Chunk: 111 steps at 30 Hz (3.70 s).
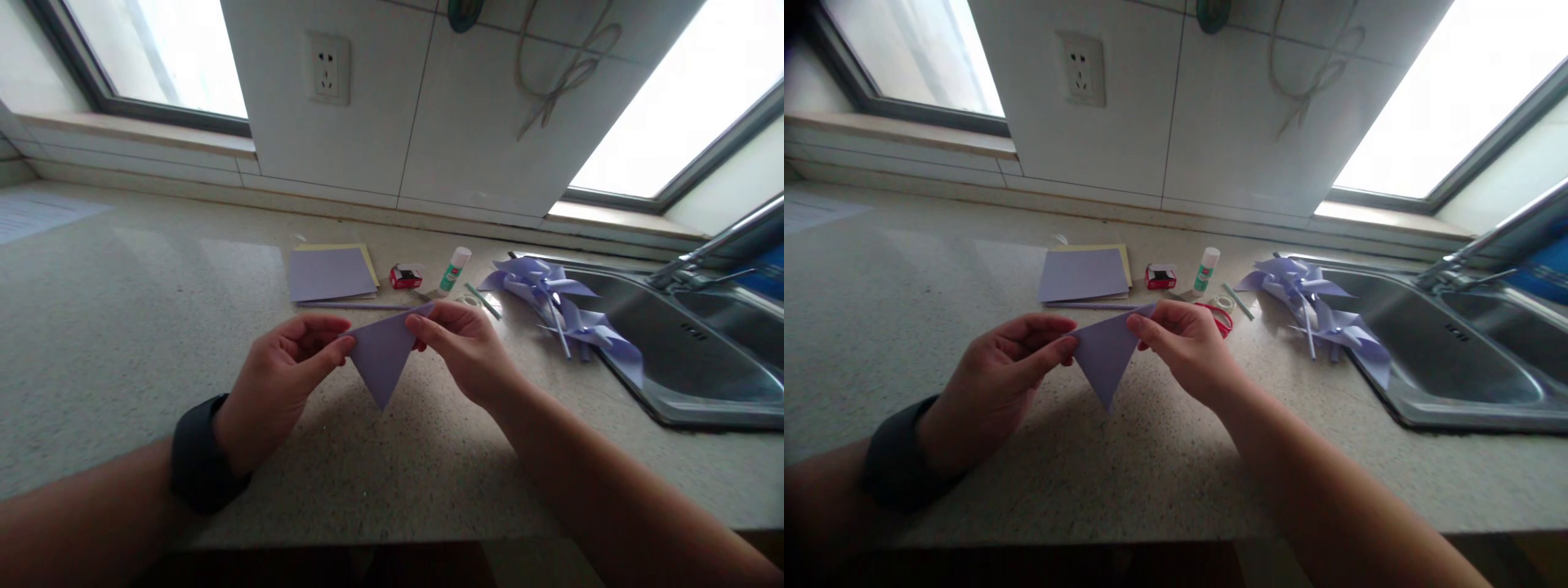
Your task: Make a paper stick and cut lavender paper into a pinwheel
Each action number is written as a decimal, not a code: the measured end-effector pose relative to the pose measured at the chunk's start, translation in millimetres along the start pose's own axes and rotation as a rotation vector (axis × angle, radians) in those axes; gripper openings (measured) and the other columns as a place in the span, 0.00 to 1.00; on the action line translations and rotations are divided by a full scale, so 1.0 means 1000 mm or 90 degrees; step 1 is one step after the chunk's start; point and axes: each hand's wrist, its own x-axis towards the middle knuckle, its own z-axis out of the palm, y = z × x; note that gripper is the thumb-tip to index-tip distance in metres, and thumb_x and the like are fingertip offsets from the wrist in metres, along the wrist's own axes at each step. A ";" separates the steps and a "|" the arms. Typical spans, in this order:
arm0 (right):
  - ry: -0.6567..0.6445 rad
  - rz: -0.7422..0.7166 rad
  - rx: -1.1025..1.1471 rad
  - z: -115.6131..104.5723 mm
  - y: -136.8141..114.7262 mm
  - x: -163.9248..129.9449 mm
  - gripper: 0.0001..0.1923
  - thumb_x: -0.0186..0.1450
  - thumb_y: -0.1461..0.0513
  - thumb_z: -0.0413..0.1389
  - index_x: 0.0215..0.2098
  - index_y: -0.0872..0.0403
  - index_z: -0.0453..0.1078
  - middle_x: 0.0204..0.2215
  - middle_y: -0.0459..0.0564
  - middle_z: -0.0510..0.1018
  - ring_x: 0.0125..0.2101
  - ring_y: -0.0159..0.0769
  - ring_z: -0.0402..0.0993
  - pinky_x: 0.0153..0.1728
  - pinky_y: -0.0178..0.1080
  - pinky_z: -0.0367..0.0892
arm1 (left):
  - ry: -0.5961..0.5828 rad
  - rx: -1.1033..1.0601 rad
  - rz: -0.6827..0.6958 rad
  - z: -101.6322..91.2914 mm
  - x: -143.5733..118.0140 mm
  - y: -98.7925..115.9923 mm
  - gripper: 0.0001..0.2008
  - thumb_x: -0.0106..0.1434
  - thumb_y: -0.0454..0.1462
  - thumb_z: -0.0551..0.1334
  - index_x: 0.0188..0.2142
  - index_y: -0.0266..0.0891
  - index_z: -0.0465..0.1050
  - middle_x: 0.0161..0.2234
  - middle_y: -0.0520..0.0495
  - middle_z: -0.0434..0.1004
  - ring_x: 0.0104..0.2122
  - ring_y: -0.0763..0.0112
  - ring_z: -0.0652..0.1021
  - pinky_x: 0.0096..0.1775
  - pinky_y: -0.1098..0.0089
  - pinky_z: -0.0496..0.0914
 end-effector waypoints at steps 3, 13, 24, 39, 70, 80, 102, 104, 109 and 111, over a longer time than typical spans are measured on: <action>0.009 -0.003 -0.003 0.000 0.001 0.000 0.17 0.62 0.52 0.64 0.23 0.55 0.72 0.21 0.44 0.73 0.24 0.29 0.66 0.27 0.36 0.61 | -0.012 -0.036 -0.030 -0.001 0.002 0.001 0.13 0.55 0.40 0.76 0.39 0.41 0.81 0.31 0.53 0.81 0.32 0.75 0.77 0.37 0.75 0.72; 0.027 -0.012 0.008 0.002 -0.004 -0.004 0.15 0.62 0.54 0.65 0.24 0.54 0.72 0.19 0.42 0.73 0.20 0.28 0.68 0.22 0.35 0.64 | -0.101 -0.045 -0.070 -0.001 0.004 0.001 0.07 0.57 0.42 0.75 0.35 0.45 0.85 0.32 0.53 0.83 0.34 0.74 0.78 0.41 0.74 0.70; 0.023 -0.034 0.066 0.001 0.001 -0.001 0.11 0.62 0.57 0.66 0.27 0.55 0.76 0.21 0.42 0.76 0.20 0.27 0.70 0.22 0.33 0.66 | -0.071 -0.018 -0.045 -0.006 0.004 -0.003 0.07 0.56 0.43 0.75 0.34 0.46 0.85 0.30 0.53 0.82 0.32 0.75 0.74 0.36 0.74 0.67; 0.003 -0.053 0.077 -0.003 0.004 -0.002 0.10 0.64 0.58 0.65 0.27 0.54 0.76 0.21 0.43 0.76 0.22 0.26 0.70 0.23 0.32 0.67 | -0.061 -0.020 0.004 -0.005 0.003 -0.002 0.04 0.58 0.42 0.73 0.31 0.46 0.85 0.24 0.54 0.79 0.26 0.77 0.71 0.30 0.76 0.66; -0.024 -0.056 0.084 -0.004 0.005 -0.003 0.12 0.66 0.55 0.64 0.28 0.54 0.76 0.22 0.43 0.75 0.23 0.28 0.69 0.25 0.34 0.66 | -0.048 -0.023 0.023 -0.005 -0.001 -0.001 0.03 0.60 0.40 0.72 0.32 0.45 0.85 0.28 0.52 0.81 0.29 0.74 0.74 0.34 0.74 0.68; -0.043 -0.048 0.036 -0.004 0.002 -0.002 0.12 0.66 0.56 0.62 0.30 0.54 0.76 0.22 0.44 0.74 0.24 0.29 0.69 0.25 0.34 0.64 | -0.024 0.006 0.037 -0.003 -0.001 -0.001 0.04 0.62 0.41 0.71 0.33 0.45 0.84 0.27 0.54 0.80 0.29 0.76 0.73 0.32 0.77 0.68; -0.053 0.007 -0.099 0.002 -0.004 -0.007 0.15 0.63 0.53 0.63 0.26 0.56 0.74 0.19 0.43 0.69 0.20 0.27 0.61 0.19 0.32 0.55 | -0.157 0.115 -0.049 0.004 -0.001 0.007 0.11 0.61 0.44 0.70 0.39 0.42 0.83 0.36 0.46 0.85 0.37 0.64 0.81 0.39 0.68 0.75; -0.050 0.006 -0.111 0.001 -0.004 -0.006 0.16 0.63 0.53 0.63 0.25 0.56 0.74 0.19 0.43 0.69 0.20 0.27 0.60 0.19 0.32 0.54 | -0.151 0.102 -0.062 0.003 -0.001 0.007 0.10 0.61 0.44 0.70 0.39 0.42 0.84 0.36 0.46 0.85 0.37 0.63 0.82 0.41 0.67 0.76; -0.059 0.005 -0.125 -0.001 -0.002 -0.005 0.16 0.63 0.53 0.63 0.24 0.55 0.73 0.19 0.43 0.68 0.20 0.27 0.60 0.19 0.32 0.54 | -0.139 0.105 -0.069 0.001 0.000 0.005 0.08 0.62 0.42 0.70 0.37 0.43 0.84 0.35 0.47 0.86 0.34 0.66 0.82 0.39 0.69 0.75; -0.058 0.005 -0.133 -0.001 0.000 -0.005 0.16 0.63 0.53 0.62 0.24 0.55 0.74 0.19 0.43 0.68 0.20 0.27 0.59 0.19 0.32 0.53 | -0.139 0.106 -0.068 0.002 0.001 0.005 0.08 0.62 0.42 0.70 0.36 0.42 0.85 0.34 0.47 0.86 0.33 0.66 0.81 0.38 0.68 0.75</action>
